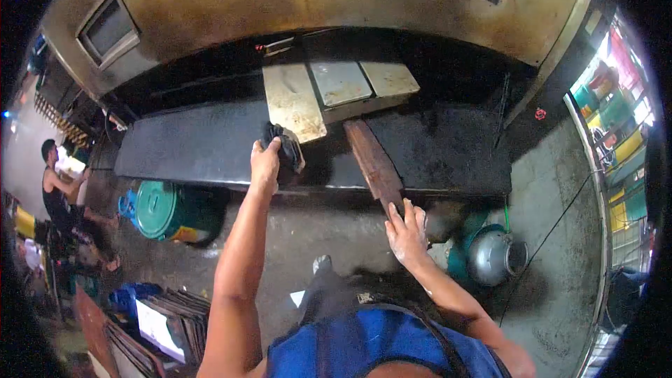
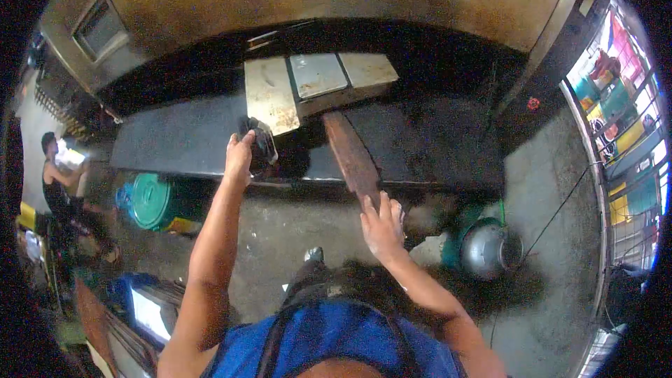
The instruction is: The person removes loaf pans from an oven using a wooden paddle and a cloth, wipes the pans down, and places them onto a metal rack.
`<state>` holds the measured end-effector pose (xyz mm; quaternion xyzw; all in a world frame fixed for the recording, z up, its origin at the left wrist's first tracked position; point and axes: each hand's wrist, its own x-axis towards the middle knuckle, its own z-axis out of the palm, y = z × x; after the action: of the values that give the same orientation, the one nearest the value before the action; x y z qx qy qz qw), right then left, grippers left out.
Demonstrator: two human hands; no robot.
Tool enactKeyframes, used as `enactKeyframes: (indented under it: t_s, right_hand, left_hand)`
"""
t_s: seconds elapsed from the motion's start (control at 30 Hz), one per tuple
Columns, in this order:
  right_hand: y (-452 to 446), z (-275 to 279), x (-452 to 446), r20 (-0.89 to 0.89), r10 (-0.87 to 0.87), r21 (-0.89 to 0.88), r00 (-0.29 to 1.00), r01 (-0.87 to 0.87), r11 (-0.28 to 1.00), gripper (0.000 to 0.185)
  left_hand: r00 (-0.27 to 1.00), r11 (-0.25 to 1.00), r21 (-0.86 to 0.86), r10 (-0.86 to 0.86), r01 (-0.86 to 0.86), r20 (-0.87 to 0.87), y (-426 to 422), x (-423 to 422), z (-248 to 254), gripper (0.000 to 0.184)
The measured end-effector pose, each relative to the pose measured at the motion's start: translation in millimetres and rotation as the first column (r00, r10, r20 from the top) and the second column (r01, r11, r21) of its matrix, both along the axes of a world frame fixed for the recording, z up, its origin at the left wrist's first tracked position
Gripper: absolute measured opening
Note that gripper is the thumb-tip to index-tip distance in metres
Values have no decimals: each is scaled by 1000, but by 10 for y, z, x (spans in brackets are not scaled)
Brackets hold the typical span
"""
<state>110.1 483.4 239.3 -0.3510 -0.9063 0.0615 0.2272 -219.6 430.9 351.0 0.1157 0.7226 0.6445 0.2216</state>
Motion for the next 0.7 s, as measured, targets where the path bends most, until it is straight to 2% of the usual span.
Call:
enactKeyframes:
  t_s: [0.03,0.13,0.17,0.27,0.3,0.33,0.37,0.47,0.5,0.53,0.6,0.7]
  right_hand:
    - [-55,4,52,-3,-7,-6,1000,7,1000,45]
    - [-147,7,169,-2,-21,13,1000,21,1000,45]
    - [-179,2,223,14,-25,17,1000,25,1000,44]
    - [-273,95,358,12,-24,7,1000,24,1000,43]
    - [-300,89,406,55,-39,4,998,39,999,42]
    - [-314,61,496,58,-47,4,997,47,999,42]
    - [-320,23,586,56,-34,36,998,32,999,43]
    - [-375,11,863,86,-23,103,996,14,995,47]
    - [-390,5,968,67,-8,102,998,1,995,48]
    - [-389,5,1055,47,10,102,999,-15,995,49]
    - [-408,127,1192,30,20,93,999,-22,995,52]
    - [-339,112,1472,36,28,11,999,-28,1000,54]
  left_hand:
    - [997,999,-12,34,-35,-68,2,-96,-210,56]
    - [999,995,-89,-42,40,-19,-91,15,-112,57]
    - [996,997,30,-74,72,49,-128,118,-70,52]
    - [985,991,56,-125,119,119,-235,259,-30,44]
    - [989,990,5,-139,139,58,-268,260,-148,39]
    - [981,981,84,-182,176,68,-297,269,-302,39]
    - [978,980,74,-193,187,76,-362,304,-425,40]
    - [973,971,89,-227,222,50,-532,672,-268,46]
    - [965,963,62,-262,261,25,-587,692,-453,51]
    - [942,948,20,-317,317,111,-677,821,-285,55]
    - [925,926,41,-378,376,38,-794,982,-386,54]
    - [911,917,6,-396,398,111,-963,1005,-439,49]
